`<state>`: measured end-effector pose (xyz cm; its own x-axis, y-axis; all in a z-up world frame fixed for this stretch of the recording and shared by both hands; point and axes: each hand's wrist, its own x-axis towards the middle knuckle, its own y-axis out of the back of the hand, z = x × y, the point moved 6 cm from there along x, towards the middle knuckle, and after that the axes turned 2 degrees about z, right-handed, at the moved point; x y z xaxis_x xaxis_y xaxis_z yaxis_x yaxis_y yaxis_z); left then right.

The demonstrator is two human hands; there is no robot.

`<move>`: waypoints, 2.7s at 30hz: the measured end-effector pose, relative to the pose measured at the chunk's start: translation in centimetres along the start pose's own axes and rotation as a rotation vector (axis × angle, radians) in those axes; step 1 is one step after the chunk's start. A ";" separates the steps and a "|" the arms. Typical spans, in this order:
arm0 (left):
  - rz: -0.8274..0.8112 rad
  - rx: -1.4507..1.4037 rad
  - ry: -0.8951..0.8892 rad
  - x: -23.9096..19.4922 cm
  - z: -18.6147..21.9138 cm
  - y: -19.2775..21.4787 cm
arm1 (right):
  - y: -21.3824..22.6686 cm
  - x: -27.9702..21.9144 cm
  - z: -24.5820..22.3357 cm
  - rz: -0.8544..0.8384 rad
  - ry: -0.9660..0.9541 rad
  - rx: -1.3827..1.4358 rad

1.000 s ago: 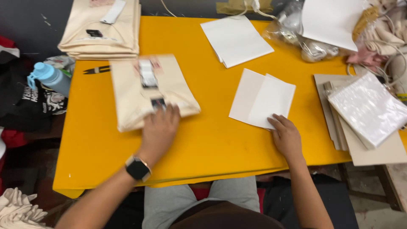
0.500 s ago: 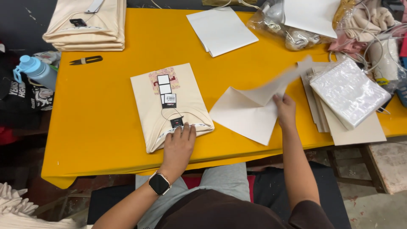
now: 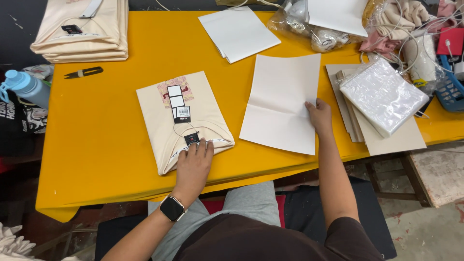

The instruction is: Folding t-shirts and placing them into plastic packaging bags on a work table.

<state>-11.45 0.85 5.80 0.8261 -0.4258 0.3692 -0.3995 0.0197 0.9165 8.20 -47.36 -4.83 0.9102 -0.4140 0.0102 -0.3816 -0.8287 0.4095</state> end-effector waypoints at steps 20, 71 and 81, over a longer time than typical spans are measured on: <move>0.028 -0.841 0.627 1.7 -14.1 3.6 | 0.1 -7.1 -4.7 -0.147 0.017 0.169; 0.208 -0.111 -0.498 17.2 15.2 -4.6 | -14.5 -32.4 -8.3 -0.452 -0.740 0.724; 0.009 -0.615 -0.060 13.0 -19.0 -4.3 | 12.8 -23.7 -0.2 -0.286 -0.745 0.219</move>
<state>8.58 12.39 9.64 0.7929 -0.4726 0.3847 -0.0895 0.5342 0.8406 -18.18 -48.10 0.30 0.6608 -0.2530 -0.7067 -0.2442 -0.9627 0.1164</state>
